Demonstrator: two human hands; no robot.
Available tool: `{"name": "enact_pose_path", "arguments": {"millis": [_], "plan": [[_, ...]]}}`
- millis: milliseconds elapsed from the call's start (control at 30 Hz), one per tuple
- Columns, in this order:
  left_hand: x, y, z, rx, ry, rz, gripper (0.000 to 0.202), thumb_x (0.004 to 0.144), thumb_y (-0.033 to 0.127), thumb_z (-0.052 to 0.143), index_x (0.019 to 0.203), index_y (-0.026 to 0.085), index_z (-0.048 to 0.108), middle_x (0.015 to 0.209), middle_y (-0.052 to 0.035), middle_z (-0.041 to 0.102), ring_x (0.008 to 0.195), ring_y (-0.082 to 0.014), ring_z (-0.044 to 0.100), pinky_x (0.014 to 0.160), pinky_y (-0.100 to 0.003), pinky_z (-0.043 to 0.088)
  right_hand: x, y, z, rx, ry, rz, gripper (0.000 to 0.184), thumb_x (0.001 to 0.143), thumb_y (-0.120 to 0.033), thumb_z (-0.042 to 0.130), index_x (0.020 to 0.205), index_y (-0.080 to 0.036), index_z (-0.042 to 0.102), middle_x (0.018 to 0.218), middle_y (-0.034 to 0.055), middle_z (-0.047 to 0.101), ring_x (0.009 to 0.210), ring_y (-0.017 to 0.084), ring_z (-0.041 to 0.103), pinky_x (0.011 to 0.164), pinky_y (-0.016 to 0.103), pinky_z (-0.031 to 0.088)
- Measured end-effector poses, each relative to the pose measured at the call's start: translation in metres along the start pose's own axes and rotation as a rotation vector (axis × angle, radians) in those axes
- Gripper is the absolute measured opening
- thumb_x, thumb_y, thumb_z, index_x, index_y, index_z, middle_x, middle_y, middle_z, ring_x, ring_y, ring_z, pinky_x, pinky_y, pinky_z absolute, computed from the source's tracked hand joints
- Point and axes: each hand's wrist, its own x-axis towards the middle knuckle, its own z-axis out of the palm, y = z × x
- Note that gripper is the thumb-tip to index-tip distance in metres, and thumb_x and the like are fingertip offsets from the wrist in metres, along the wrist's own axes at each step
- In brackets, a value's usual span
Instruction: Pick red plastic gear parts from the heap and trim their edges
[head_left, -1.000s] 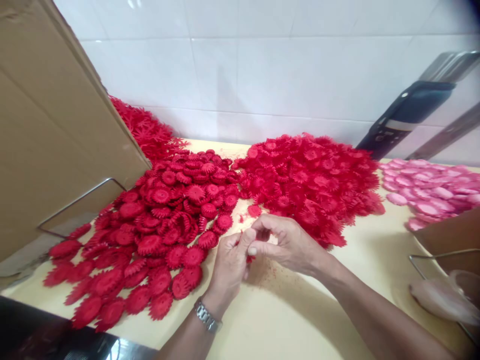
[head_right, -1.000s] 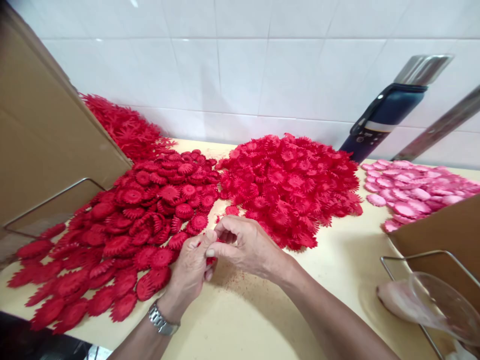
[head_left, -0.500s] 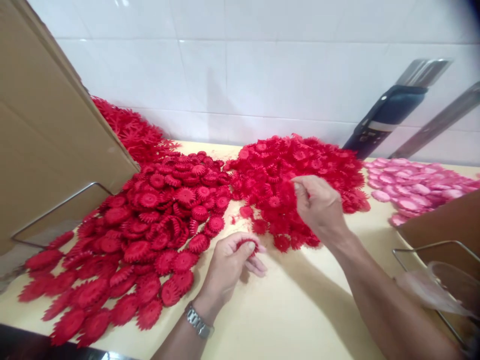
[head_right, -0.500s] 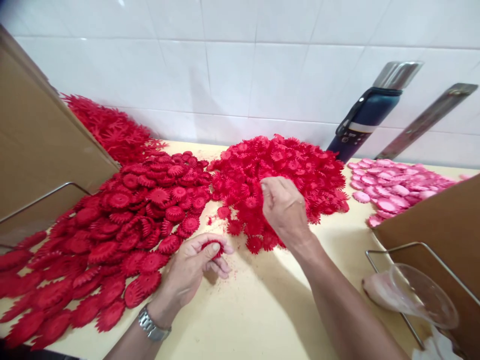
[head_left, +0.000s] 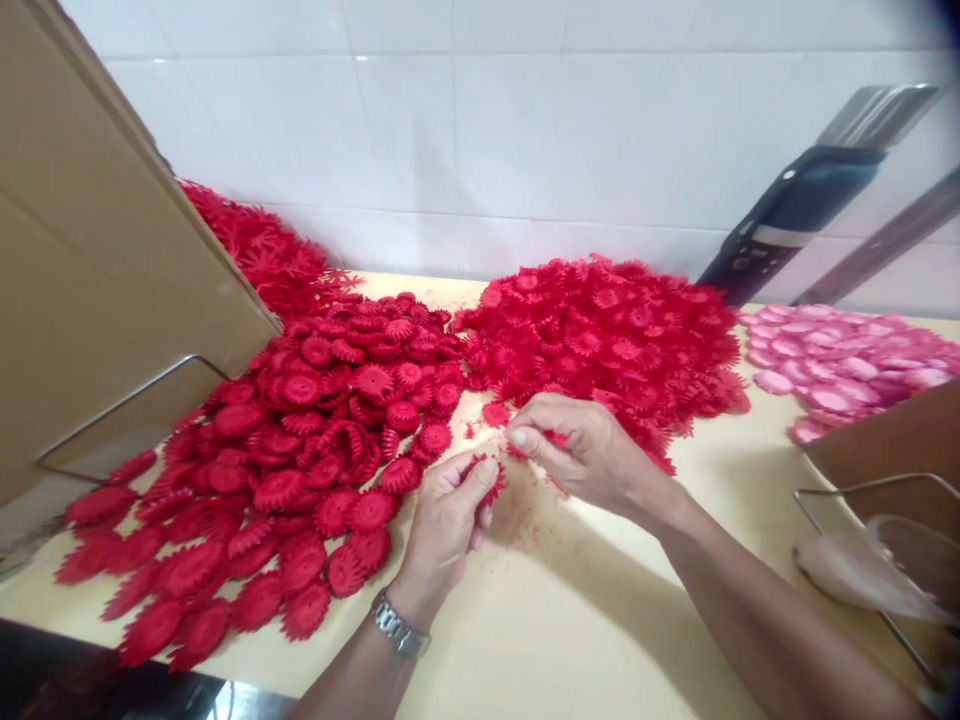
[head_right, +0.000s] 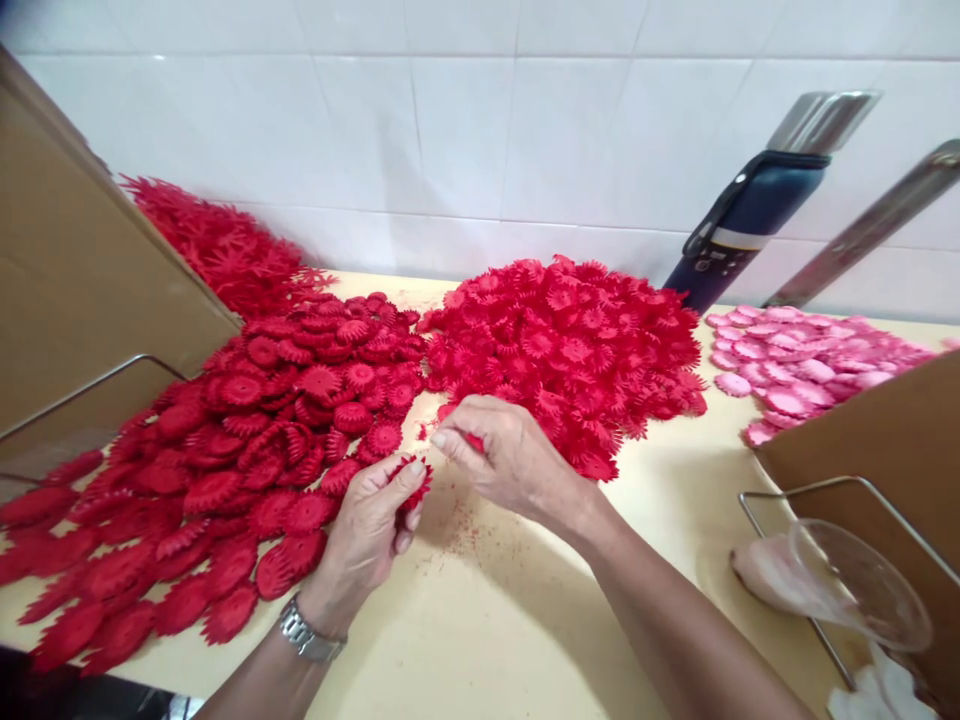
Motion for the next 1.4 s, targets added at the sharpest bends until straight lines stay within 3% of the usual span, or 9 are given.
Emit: {"name": "enact_pose_path", "arguments": {"millis": [233,467,567,733,833,933,1067,1233,1400], "plan": [[0.0,-0.001,0.001,0.043,0.04,0.001,0.049,0.065,0.062,0.057,0.055,0.017,0.042,0.039,0.0076,0.036,0.031,-0.0037,0.03,0.028,-0.014,0.019,-0.003,-0.007,0.018,0.366,-0.124,0.145,0.008,0.075,-0.022,0.062,0.075,-0.017,0.055,0.071,-0.0013,0.059,0.065,0.01,0.054,0.059,0.02,0.043],[-0.003,-0.002,-0.002,0.135,-0.015,0.07,0.055,0.079,0.063,0.036,0.054,0.016,0.045,0.04,0.0031,0.043,0.032,-0.0051,0.037,0.032,-0.016,0.025,-0.004,-0.005,0.025,0.302,-0.137,0.143,0.009,0.076,-0.013,0.051,0.067,-0.017,0.052,0.062,-0.0028,0.054,0.056,0.008,0.047,0.052,0.019,0.037],[-0.003,-0.001,0.0,0.141,-0.141,0.074,0.041,0.075,0.055,0.051,0.063,0.016,0.048,0.045,0.0036,0.048,0.034,-0.0065,0.044,0.033,-0.016,0.03,-0.002,-0.003,0.023,0.18,-0.017,0.156,0.016,0.078,-0.013,0.046,0.063,-0.017,0.05,0.056,-0.0034,0.049,0.05,0.007,0.043,0.047,0.019,0.033],[-0.002,-0.002,0.002,0.112,-0.197,-0.045,0.037,0.071,0.049,0.058,0.058,0.015,0.05,0.043,0.0011,0.052,0.032,-0.0088,0.046,0.032,-0.018,0.034,0.002,0.023,-0.001,-0.233,0.421,0.174,0.017,0.083,-0.019,0.044,0.069,-0.017,0.053,0.058,0.0002,0.052,0.052,0.011,0.048,0.052,0.023,0.038],[0.0,0.0,0.003,0.085,-0.177,-0.003,0.032,0.071,0.042,0.06,0.063,0.012,0.057,0.05,-0.0042,0.06,0.041,-0.0114,0.055,0.042,-0.021,0.043,0.001,0.049,-0.026,-0.579,0.559,0.171,0.019,0.085,-0.021,0.043,0.085,-0.015,0.061,0.079,0.009,0.063,0.077,0.02,0.057,0.072,0.033,0.045],[0.002,0.004,0.003,0.012,-0.091,0.008,0.027,0.069,0.037,0.063,0.073,0.011,0.06,0.057,-0.0046,0.063,0.042,-0.0111,0.055,0.042,-0.021,0.043,-0.001,0.061,-0.039,-0.726,0.603,0.143,0.024,0.084,-0.022,0.046,0.099,-0.015,0.062,0.103,0.0133,0.062,0.096,0.026,0.055,0.084,0.041,0.043],[0.001,0.007,0.005,-0.089,-0.031,0.011,0.031,0.067,0.033,0.063,0.091,0.013,0.058,0.05,0.0026,0.058,0.032,-0.0086,0.046,0.032,-0.018,0.034,0.0,0.044,-0.031,-0.511,0.499,0.008,0.022,0.084,-0.019,0.048,0.098,-0.016,0.063,0.099,0.0097,0.064,0.094,0.021,0.058,0.085,0.036,0.046],[0.001,0.005,0.004,-0.054,-0.053,0.081,0.026,0.071,0.038,0.06,0.076,0.012,0.059,0.058,0.0005,0.059,0.036,-0.0086,0.05,0.032,-0.019,0.036,0.001,0.016,-0.012,-0.207,0.199,-0.071,0.018,0.085,-0.017,0.048,0.09,-0.017,0.065,0.09,0.0066,0.067,0.084,0.016,0.061,0.076,0.029,0.049],[0.002,0.003,0.002,-0.102,-0.064,0.056,0.025,0.072,0.038,0.061,0.068,0.013,0.056,0.054,0.0017,0.057,0.035,-0.0081,0.05,0.032,-0.018,0.038,0.001,0.014,-0.003,-0.163,0.069,-0.056,0.019,0.084,-0.014,0.047,0.089,-0.015,0.066,0.085,0.0074,0.066,0.079,0.016,0.06,0.072,0.028,0.048]]}}
